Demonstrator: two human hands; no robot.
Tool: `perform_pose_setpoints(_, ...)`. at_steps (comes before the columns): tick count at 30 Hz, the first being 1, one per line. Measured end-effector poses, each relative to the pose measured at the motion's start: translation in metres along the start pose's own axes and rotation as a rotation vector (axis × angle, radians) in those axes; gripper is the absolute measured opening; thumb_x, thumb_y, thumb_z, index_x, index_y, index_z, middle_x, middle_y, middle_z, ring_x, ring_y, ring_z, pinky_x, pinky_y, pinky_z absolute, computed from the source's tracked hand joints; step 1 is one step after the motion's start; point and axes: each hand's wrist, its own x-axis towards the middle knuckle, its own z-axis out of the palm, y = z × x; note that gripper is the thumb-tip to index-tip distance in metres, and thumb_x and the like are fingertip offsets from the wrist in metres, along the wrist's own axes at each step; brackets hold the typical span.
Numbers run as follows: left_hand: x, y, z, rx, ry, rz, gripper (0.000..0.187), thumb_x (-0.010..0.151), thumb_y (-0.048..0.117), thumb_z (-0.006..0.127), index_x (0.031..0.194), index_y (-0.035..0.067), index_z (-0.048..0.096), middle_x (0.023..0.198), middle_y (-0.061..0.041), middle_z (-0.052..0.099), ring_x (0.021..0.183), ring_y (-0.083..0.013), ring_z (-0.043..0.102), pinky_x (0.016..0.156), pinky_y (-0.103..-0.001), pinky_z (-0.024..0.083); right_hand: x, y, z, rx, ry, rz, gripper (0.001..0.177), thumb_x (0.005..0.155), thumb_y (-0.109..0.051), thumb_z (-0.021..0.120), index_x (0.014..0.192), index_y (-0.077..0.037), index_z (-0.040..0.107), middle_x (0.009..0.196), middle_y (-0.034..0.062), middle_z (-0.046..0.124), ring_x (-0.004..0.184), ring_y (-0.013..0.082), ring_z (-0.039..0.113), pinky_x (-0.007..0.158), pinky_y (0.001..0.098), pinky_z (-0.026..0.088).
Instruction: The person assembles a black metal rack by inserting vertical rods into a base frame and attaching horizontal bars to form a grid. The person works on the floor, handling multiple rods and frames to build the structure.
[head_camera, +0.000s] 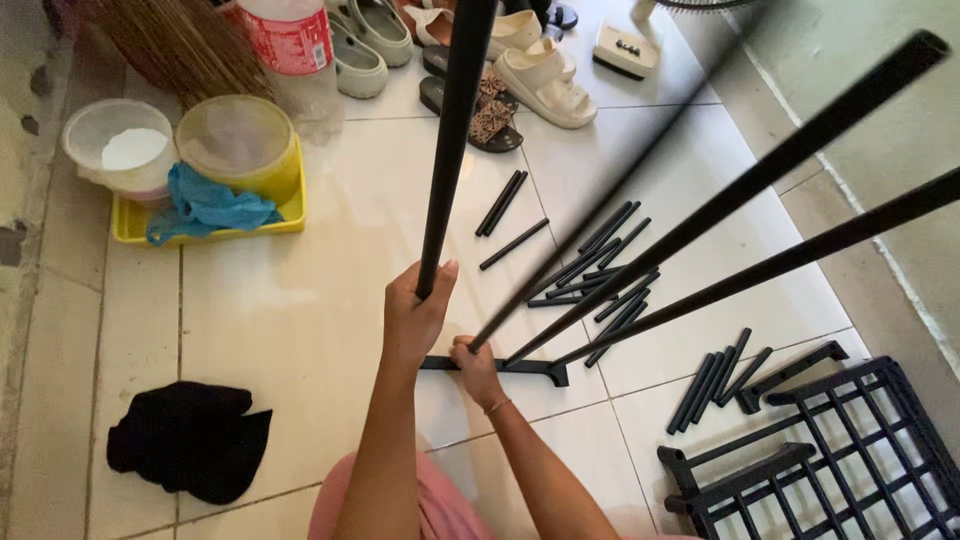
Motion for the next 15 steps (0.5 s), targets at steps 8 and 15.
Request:
perform_pose_setpoints(8,-0.005,0.007,-0.003,0.025,-0.024,0.003,0.043,0.099,0.029,0.068,0.067,0.008,0.049,0.059,0.008,0.036,0.056,-0.0036,0.031,0.047,-0.026,0.028,0.003,0.014,-0.005,0.012,0.018,-0.003,0.038,0.094,-0.004,0.05,0.061,-0.01,0.031,0.061,-0.0065,0.03,0.058,0.0049,0.029,0.051,0.0265,0.025)
perform_pose_setpoints(15,-0.021,0.018,-0.009,-0.14,-0.028,0.19,0.036,0.1,0.023,0.068,0.073,0.007,0.049,0.062,0.009,0.038,0.058,-0.0026,0.031,0.049,-0.025,0.026,0.007,0.019,-0.003,0.005,0.058,-0.005,0.041,0.093,-0.004,0.052,0.06,-0.01,0.03,0.059,-0.0066,0.029,0.055,0.0048,0.027,0.048,0.0274,0.022)
